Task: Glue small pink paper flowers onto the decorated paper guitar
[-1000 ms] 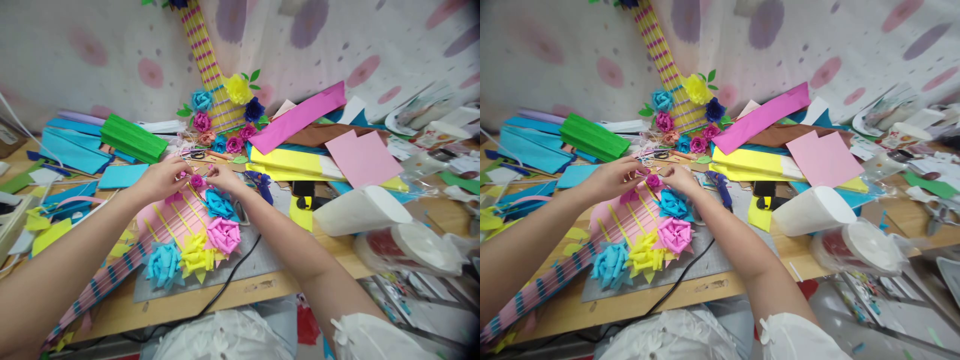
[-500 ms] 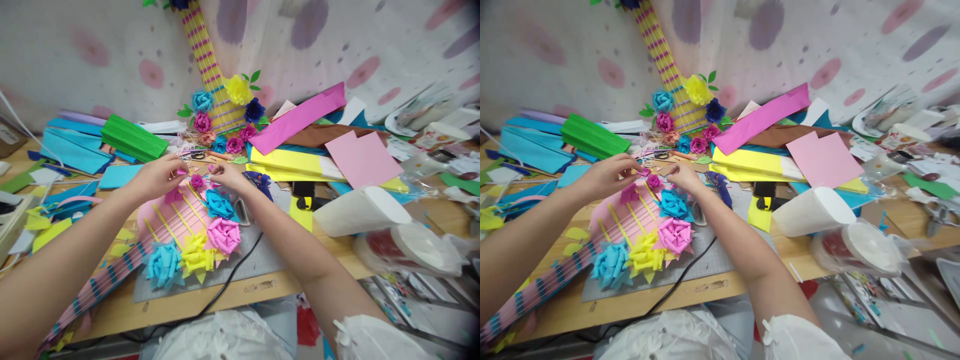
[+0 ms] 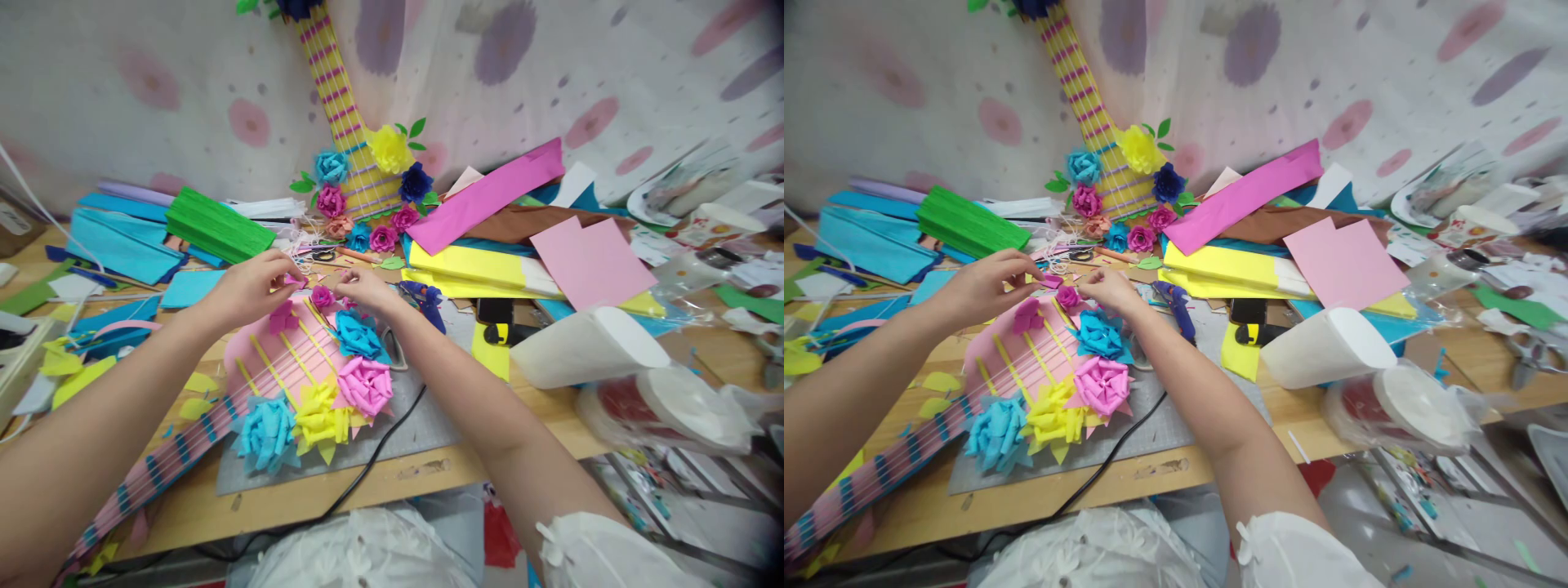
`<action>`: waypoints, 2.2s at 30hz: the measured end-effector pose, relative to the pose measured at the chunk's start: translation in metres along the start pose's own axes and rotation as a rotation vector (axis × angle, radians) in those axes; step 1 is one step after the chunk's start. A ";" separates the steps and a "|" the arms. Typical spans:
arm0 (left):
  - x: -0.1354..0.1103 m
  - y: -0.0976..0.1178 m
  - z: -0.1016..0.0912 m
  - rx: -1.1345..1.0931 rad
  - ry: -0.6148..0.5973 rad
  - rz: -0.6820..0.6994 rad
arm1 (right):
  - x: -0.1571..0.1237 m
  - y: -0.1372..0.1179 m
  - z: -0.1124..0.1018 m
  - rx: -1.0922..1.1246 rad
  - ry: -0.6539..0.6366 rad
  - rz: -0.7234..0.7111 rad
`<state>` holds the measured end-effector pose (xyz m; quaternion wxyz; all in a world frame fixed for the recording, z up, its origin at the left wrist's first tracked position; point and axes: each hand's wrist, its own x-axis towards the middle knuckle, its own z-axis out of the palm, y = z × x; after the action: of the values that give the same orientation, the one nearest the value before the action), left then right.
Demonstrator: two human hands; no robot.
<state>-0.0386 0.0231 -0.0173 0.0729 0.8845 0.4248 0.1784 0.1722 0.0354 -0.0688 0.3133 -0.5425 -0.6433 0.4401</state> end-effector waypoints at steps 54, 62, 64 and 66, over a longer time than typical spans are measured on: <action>0.002 -0.001 0.000 -0.055 -0.036 -0.009 | 0.005 0.020 0.020 0.068 0.019 -0.118; 0.003 -0.002 0.001 -0.062 -0.045 -0.007 | 0.006 0.023 0.019 0.079 -0.011 -0.143; 0.003 -0.001 0.001 -0.059 -0.048 -0.007 | 0.007 0.024 0.020 0.098 -0.015 -0.152; 0.003 -0.001 0.001 -0.060 -0.047 -0.006 | 0.008 0.025 0.020 0.121 -0.020 -0.161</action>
<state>-0.0376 0.0259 -0.0179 0.1097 0.8847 0.4199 0.1700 0.1634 0.0394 -0.1007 0.3732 -0.4649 -0.6601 0.4569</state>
